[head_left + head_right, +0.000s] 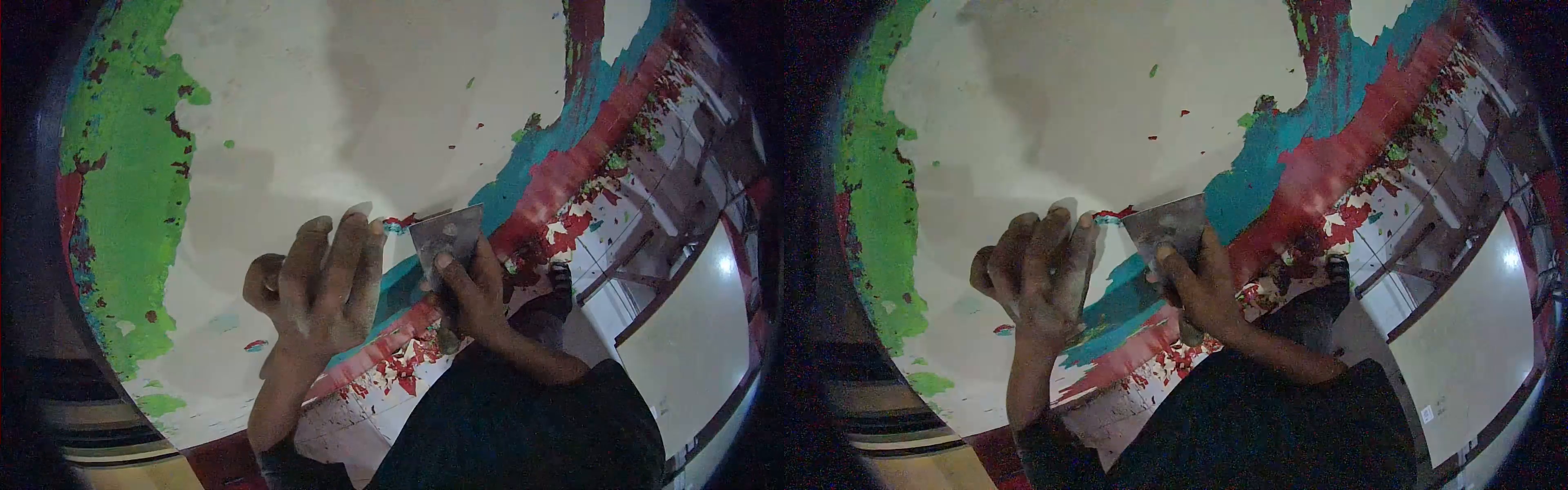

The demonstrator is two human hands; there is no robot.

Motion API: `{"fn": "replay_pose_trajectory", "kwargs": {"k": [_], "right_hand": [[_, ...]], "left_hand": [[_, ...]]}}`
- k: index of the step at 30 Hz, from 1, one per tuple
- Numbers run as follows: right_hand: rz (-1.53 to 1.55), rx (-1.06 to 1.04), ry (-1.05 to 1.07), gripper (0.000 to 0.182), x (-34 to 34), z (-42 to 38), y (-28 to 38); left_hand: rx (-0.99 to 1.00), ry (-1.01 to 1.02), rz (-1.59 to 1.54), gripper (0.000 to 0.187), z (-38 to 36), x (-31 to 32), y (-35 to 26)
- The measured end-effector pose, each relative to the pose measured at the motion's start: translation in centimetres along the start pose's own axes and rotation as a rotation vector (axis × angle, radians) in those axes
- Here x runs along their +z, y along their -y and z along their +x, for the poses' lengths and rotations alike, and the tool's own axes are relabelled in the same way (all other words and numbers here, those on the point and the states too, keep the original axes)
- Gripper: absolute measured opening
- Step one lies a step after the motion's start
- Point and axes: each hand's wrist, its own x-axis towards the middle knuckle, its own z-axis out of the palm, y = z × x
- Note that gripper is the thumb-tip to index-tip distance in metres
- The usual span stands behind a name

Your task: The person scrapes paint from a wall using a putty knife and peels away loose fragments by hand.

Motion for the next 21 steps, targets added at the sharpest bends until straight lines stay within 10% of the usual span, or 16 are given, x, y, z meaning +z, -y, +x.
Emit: {"fn": "replay_pose_trajectory", "kwargs": {"k": [12,21], "right_hand": [[-0.036,-0.043,0.003,0.036,-1.1,-0.6,1.1],[-0.052,-0.008,-0.019,0.034,-1.5,-0.9,1.7]], "left_hand": [[-0.001,0.398,-0.056,0.035,1.8,-1.5,-0.5],[0.51,0.393,-0.051,0.031,4.8,-1.0,2.2]]}}
